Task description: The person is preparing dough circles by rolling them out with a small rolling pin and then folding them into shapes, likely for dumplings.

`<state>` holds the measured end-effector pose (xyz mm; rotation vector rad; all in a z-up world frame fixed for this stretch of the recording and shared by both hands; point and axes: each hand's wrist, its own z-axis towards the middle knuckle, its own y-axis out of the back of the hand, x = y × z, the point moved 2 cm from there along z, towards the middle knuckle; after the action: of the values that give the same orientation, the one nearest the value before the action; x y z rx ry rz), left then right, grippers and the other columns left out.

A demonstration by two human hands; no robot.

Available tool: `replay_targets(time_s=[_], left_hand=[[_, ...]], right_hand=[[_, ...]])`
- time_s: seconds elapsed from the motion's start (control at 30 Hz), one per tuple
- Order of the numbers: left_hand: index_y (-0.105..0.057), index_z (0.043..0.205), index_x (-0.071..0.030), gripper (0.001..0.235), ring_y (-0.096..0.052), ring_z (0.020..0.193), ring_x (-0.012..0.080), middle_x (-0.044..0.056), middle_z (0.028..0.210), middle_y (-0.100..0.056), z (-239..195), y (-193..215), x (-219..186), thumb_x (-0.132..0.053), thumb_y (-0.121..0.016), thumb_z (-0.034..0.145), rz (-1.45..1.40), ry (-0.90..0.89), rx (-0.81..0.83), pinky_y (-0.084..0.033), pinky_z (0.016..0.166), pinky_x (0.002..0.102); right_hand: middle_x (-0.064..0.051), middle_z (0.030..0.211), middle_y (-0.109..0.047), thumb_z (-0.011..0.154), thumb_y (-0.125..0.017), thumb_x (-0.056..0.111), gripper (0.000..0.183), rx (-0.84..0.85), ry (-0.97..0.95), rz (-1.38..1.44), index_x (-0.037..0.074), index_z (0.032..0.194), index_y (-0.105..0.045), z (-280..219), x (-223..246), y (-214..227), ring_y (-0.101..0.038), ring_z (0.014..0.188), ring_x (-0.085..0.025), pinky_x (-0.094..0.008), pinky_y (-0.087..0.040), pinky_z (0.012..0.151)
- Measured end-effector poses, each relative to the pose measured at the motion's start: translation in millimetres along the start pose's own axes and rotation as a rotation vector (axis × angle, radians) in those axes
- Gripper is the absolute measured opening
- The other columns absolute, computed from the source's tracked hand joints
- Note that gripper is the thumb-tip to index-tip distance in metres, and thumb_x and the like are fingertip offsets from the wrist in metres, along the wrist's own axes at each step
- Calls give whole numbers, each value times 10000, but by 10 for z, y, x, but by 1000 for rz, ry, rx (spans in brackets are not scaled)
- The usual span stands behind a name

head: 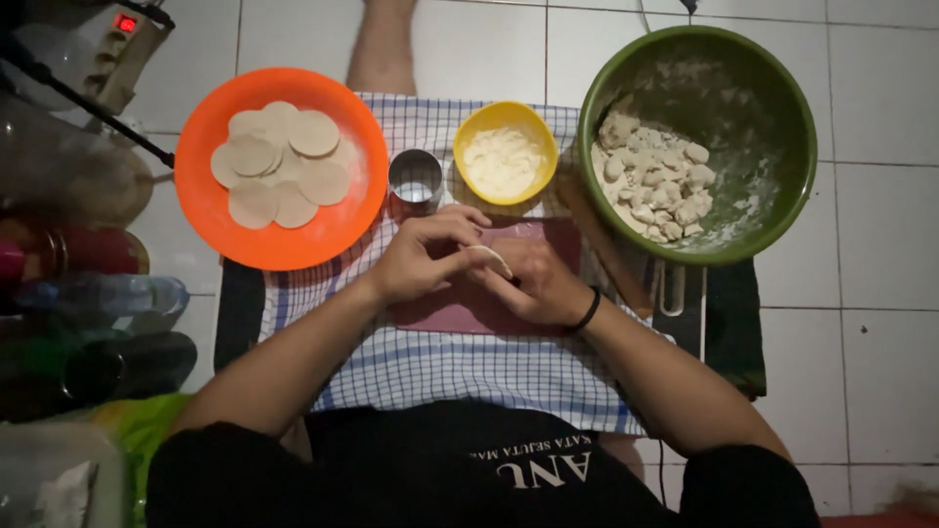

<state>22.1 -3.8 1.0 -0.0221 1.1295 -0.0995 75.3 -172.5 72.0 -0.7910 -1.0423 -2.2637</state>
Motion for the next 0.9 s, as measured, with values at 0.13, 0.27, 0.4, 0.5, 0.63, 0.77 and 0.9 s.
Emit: replay_targets(time_s=[0.13,0.27,0.4,0.5,0.63,0.77,0.9], left_hand=[[-780,887,-34,43,-678,1042,359,116,853,-736,72,-3,-96,-67,-805,898,11,-4,27,-520,986,479],[-769,936,-10,107,-679,1045,364,135,896,-740,73,19,-101,-76,-825,874,-10,27,35,-529,969,488],[-756,863,-18,63,-690,1003,342,123,855,-736,90,22,-195,-47,-811,876,-47,89,-18,-538,936,459],[-748,861,15,62,-704,947,355,149,831,-732,110,7,-196,-19,-798,874,-59,103,-33,-551,900,459],[-743,878,12,72,-700,960,326,143,861,-734,152,38,-200,-25,-805,877,-76,120,-48,-550,902,447],[-751,896,0,74,-711,970,353,174,909,-739,101,43,-144,-46,-807,881,-39,103,-97,-551,905,459],[-752,911,-26,79,-713,988,355,164,950,-747,56,61,-133,-83,-803,896,-30,55,-130,-550,930,459]], right_hand=[[-83,612,-584,954,-623,-36,274,-30,-28,68,16,685,-622,-68,-103,-16,-570,530,-275,-329,-485,527],[-144,621,-584,943,-631,-37,238,4,-59,42,-6,708,-616,-27,-103,20,-584,532,-345,-389,-483,506],[-120,587,-551,932,-653,-27,295,20,-94,-1,26,654,-572,-55,-174,4,-571,513,-321,-375,-464,490],[-141,612,-555,930,-711,13,290,-23,-92,30,0,677,-572,138,26,98,-579,530,-348,-394,-477,506],[-118,603,-555,963,-671,20,315,-31,-141,17,26,664,-572,138,-65,67,-585,541,-333,-384,-484,521],[-111,606,-576,941,-689,33,300,-55,-179,-78,28,658,-592,-58,-188,-5,-580,534,-327,-386,-491,529],[-128,618,-595,899,-704,-9,262,-71,-264,-142,21,665,-589,23,-51,-55,-594,550,-342,-400,-499,547]])
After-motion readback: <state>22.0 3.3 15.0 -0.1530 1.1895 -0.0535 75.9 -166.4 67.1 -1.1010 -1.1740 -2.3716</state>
